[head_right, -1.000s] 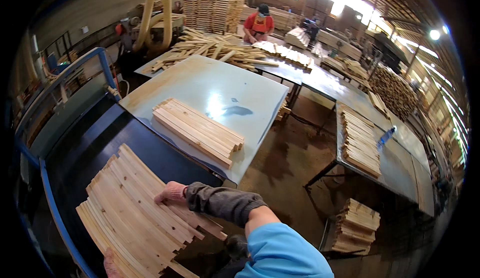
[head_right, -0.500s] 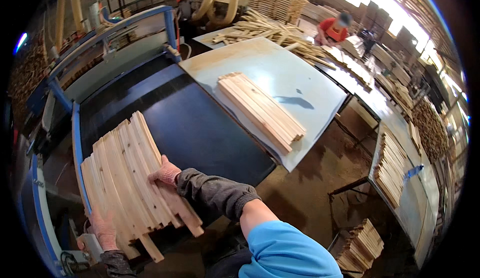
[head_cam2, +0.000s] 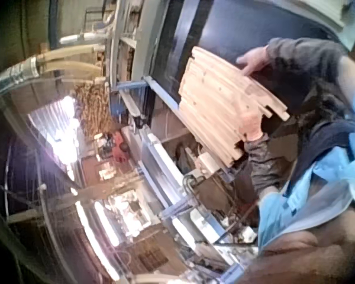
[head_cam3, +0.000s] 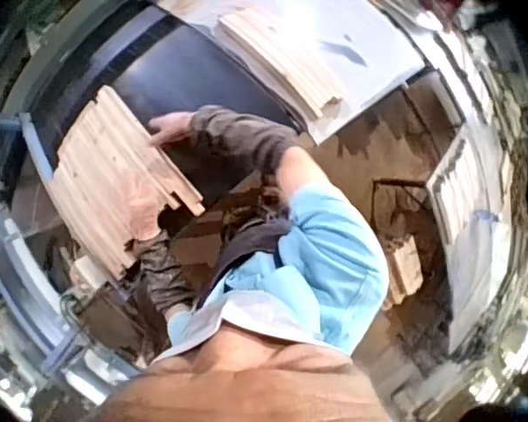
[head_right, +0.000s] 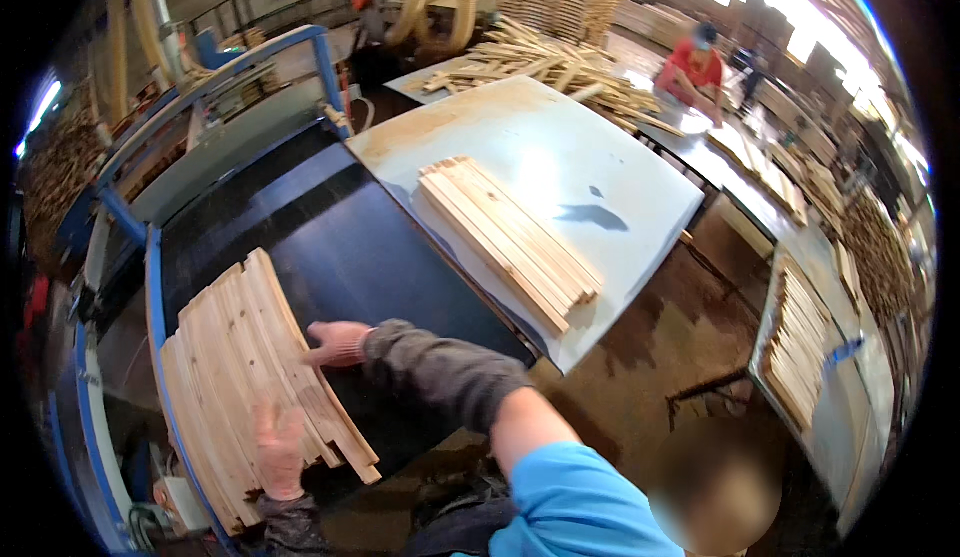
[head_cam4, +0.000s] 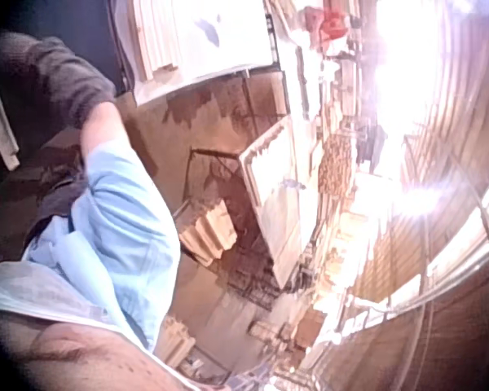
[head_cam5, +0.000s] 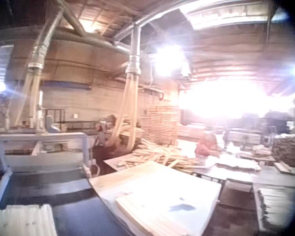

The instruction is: The person repeatedly picks up stacks of light-colored wooden planks from a metal table and places them onto a conveyor belt. The worker handles the planks by hand, moving them in batches to feed the machinery in a workshop environment.

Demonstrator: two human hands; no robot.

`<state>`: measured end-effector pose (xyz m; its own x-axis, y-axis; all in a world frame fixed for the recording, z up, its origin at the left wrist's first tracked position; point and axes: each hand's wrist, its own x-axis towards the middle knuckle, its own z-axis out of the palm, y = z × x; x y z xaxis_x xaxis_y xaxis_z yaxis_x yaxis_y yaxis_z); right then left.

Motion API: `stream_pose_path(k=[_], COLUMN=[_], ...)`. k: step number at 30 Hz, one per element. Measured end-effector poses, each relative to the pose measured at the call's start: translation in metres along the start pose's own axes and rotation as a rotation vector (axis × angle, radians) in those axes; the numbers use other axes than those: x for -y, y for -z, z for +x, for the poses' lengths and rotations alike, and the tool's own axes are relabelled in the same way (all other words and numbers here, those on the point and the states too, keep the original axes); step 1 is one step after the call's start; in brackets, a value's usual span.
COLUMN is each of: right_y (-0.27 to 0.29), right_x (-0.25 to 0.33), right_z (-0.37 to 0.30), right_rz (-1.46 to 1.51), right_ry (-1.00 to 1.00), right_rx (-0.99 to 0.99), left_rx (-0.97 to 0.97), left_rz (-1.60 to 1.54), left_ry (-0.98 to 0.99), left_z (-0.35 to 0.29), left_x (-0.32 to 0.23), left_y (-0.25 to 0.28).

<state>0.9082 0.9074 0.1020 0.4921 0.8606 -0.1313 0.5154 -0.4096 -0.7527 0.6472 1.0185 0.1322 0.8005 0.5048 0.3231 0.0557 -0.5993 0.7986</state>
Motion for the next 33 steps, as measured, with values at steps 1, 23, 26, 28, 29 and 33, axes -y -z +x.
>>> stream_pose_path(k=[1,23,26,28,29,33], right_y=[0.042,0.159,0.108,0.066,0.051,0.025], right_x=[0.029,-0.127,-0.114,-0.076,-0.064,-0.024], right_z=[-0.028,-0.132,-0.089,-0.058,-0.049,-0.024], right_rz=[-0.069,-0.126,-0.158,-0.242,-0.247,-0.148], right_ry=[-0.046,-0.335,-0.352,-0.364,-0.362,-0.266], right_rx=[0.03,-0.439,-0.365,-0.322,-0.306,-0.245], left_rx=[0.007,0.167,0.099,0.119,0.121,-0.086], left_rz=[0.0,0.233,0.468,0.515,0.398,0.078], left_ry=[-0.043,0.055,0.018,0.048,0.1,0.044], left_z=[-0.001,-0.063,-0.078,-0.089,-0.092,-0.114], left_x=[-0.008,-0.115,-0.103,-0.106,-0.115,-0.115], left_y=[-0.008,-0.264,-0.21,-0.165,-0.143,-0.113])
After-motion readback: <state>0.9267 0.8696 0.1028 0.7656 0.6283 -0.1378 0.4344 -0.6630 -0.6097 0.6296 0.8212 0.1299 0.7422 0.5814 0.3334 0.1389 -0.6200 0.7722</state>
